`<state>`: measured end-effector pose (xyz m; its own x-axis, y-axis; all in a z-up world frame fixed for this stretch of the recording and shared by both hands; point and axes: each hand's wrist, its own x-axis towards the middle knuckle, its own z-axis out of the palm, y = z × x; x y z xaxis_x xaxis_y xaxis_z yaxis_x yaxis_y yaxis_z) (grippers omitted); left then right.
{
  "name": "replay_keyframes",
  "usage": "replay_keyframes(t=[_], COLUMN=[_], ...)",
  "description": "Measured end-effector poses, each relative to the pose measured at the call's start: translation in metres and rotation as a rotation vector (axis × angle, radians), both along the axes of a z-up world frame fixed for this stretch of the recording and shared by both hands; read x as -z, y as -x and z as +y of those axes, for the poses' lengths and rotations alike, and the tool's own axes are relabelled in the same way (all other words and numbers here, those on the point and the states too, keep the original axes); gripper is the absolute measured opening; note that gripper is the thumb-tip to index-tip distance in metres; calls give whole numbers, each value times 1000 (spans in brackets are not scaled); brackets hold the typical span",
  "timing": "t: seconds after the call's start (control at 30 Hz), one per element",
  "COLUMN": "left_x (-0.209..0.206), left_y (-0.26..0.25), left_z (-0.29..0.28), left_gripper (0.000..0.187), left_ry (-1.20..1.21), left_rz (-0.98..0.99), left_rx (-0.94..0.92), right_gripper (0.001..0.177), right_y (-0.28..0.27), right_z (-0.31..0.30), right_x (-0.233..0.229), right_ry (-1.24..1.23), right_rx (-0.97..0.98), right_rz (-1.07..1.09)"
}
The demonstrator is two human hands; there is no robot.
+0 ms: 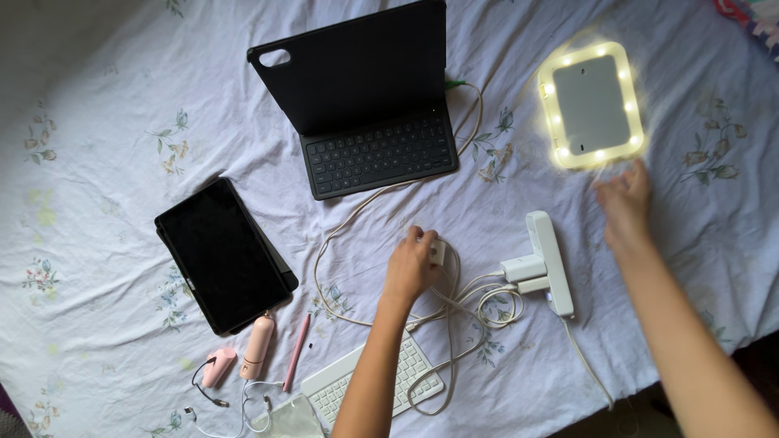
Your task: The person organizes various electronic accessories on a bed, including a tablet, keyboard, power bank, and cables. They unpack a small plastic bag, connect cables to devices, and arrange the items neatly on the bed surface.
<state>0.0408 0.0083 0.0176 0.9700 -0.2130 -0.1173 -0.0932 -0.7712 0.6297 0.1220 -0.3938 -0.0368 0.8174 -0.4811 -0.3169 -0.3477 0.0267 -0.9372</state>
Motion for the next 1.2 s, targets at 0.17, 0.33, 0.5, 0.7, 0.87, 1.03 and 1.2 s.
replay_keyframes(t=[0.17, 0.33, 0.5, 0.7, 0.87, 1.03, 1.2], left_x=[-23, -81, -151, -208, -222, -201, -176], left_y=[-17, -38, -39, -27, -7, 19, 71], left_z=[17, 34, 34, 18, 28, 15, -42], left_gripper=[64, 62, 52, 56, 62, 81, 94], left_ry=[218, 364, 643, 1047, 1340, 1217, 1089], left_rz=[20, 237, 304, 199, 49, 213, 253], left_rx=[-160, -261, -239, -168, -300, -228, 64], right_gripper=[70, 59, 113, 37, 25, 49, 33], right_y=[60, 89, 101, 111, 113, 103, 125], right_z=[68, 116, 172, 202, 168, 155, 173], right_x=[-51, -97, -138, -141, -164, -213, -216], right_ry=[168, -58, 6, -195, -558, -898, -1351], right_rx=[-221, -606, -963, -865, -577, -230, -230], right_rz=[-83, -45, -220, -174, -223, -332, -392])
